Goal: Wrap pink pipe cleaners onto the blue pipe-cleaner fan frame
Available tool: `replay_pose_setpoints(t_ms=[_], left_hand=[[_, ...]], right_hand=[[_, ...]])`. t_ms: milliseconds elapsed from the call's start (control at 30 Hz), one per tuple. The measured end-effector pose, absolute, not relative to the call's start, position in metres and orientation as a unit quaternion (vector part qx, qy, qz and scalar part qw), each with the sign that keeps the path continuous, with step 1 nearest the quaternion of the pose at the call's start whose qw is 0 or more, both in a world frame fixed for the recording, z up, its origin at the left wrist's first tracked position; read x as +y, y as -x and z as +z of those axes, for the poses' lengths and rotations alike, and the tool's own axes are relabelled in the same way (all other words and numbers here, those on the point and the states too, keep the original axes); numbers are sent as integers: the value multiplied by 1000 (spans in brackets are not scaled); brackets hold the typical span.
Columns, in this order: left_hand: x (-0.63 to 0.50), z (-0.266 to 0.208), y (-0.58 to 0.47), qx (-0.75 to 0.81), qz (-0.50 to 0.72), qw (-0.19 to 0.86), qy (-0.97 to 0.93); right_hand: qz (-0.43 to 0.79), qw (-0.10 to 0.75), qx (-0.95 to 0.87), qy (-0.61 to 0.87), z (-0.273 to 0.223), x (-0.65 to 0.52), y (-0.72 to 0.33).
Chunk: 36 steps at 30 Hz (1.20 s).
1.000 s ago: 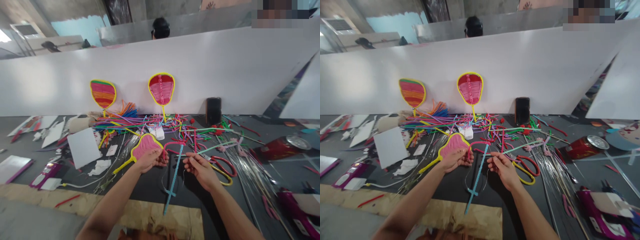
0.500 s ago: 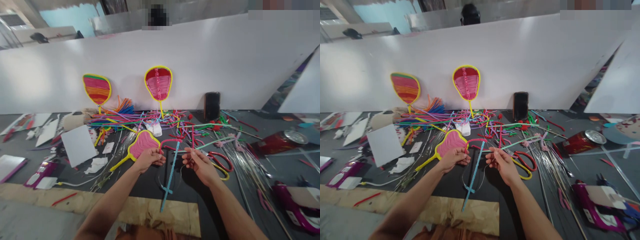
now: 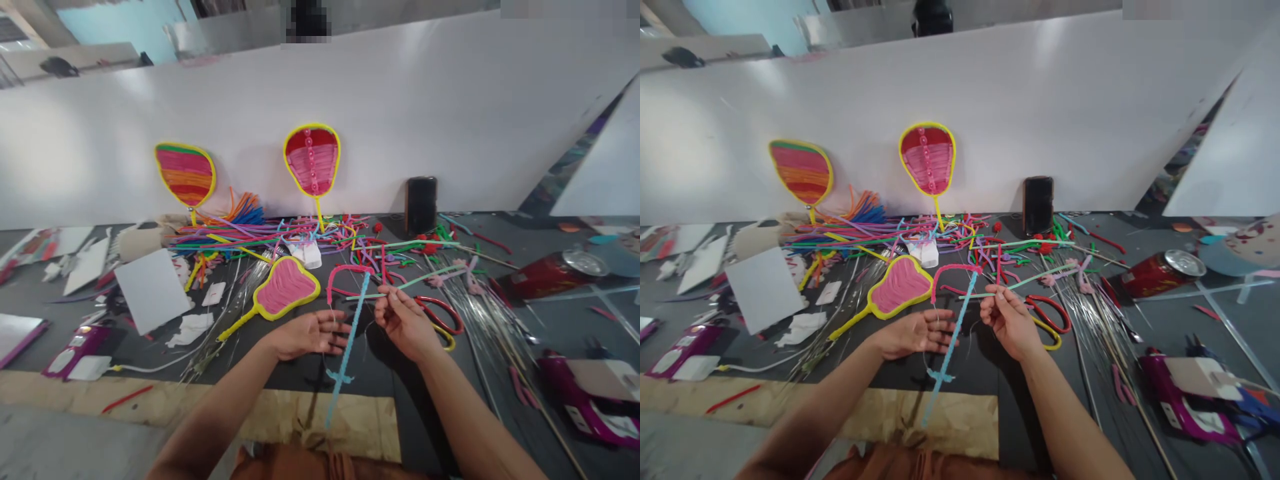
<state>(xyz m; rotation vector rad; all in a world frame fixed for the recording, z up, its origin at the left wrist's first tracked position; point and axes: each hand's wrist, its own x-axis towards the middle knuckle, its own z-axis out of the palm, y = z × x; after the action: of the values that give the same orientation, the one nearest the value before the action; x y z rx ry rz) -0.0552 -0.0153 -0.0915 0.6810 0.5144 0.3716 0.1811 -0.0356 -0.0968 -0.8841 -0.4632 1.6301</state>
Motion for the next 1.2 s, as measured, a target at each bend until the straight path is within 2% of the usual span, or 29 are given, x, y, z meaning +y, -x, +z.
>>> replay_pose_setpoints(t_ms=[300,367,433,500,567,667,733,900,1200], left_hand=[[-39,-79,35,236,155,911,-302],[-39,-81,36,248,171,906,-298],[-38,-83,38,257,186,903,-291],[-36,-84,40,263,199,901,-281],[-35,-86,41,263,204,903,-272],[-33,-88,42,257,208,906,-264],[-33,-89,41,259,210,905,-263],[-34,-90,39,267,216,904,-253],[-37,-87,35,272,233,899,-254]], right_hand=[[647,581,-252,424,-101,-35,-180],[550,592,-325,491,-102,-34,-184],[386,587,-440,559,-102,-35,-188],[238,541,-575,565,-101,-37,-190],[172,471,-693,517,-101,-39,-189],[153,379,-792,453,-106,-42,-182],[133,354,-815,439,-112,-42,-178],[91,375,-818,427,-122,-38,-178],[118,393,-804,430,-123,-37,-180]])
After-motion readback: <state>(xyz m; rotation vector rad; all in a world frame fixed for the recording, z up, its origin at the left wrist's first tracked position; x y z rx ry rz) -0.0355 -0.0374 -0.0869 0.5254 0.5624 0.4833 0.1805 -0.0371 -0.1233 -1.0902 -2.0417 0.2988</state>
